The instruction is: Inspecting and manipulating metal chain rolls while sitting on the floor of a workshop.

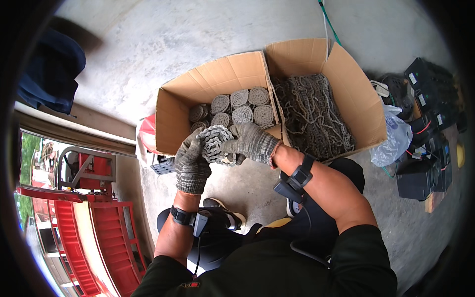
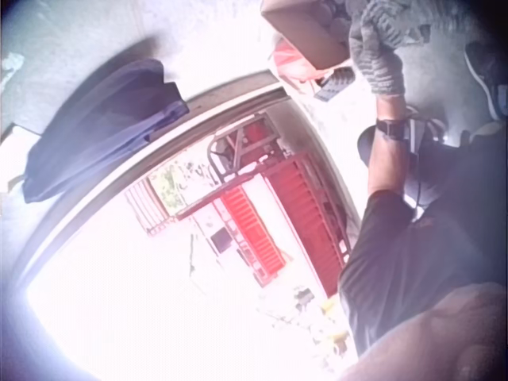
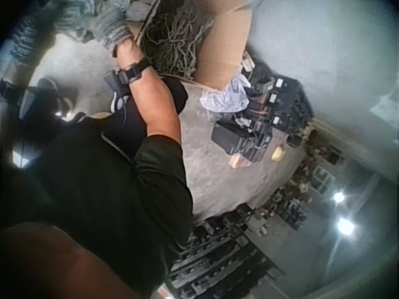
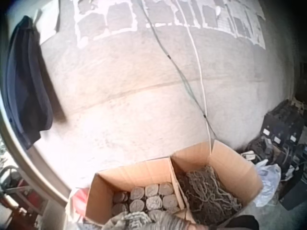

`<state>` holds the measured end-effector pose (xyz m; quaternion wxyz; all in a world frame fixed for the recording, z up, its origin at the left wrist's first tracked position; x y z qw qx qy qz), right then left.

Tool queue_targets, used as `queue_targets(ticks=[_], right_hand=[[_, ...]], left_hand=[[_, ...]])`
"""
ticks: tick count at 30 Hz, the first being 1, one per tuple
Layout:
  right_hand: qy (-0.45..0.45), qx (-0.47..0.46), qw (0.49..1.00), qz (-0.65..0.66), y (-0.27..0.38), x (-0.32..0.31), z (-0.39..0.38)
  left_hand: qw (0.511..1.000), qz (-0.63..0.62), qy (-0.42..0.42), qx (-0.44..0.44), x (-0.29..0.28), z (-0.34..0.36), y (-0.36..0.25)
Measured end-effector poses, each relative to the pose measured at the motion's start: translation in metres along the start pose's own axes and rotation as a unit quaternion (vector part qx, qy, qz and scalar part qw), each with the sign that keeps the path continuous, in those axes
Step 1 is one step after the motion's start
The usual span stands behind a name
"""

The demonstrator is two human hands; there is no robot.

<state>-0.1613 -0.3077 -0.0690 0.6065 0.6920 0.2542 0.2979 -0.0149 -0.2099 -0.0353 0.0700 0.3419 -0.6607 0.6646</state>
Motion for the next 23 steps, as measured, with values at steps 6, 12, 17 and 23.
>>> queue_targets(ticks=[6, 12, 17, 23], right_hand=[[0.001, 0.038, 0.999, 0.01, 0.011, -0.002, -0.006], [-0.002, 0.0, 1.0, 0.018, 0.006, -0.011, 0.0], [-0.003, 0.022, 1.0, 0.015, 0.028, -0.008, -0.007], [0.026, 0.057, 0.996, 0.06, 0.027, -0.012, -0.007]], left_hand=[[0.999, -0.019, -0.021, -0.019, 0.001, -0.005, -0.005], [0.993, -0.105, 0.044, -0.045, 0.006, -0.002, -0.006], [0.992, -0.101, 0.056, -0.049, -0.001, -0.003, -0.007], [0.999, -0.012, 0.02, -0.038, -0.005, -0.001, -0.004]])
Point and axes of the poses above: each hand's wrist, its own z-axis towards the middle knuckle, its own x-axis out of the palm, y = z × x, the point moved 4 cm from there along z, towards the middle knuckle, and after that the axes turned 6 degrees about -y, right-handed, at the moved point
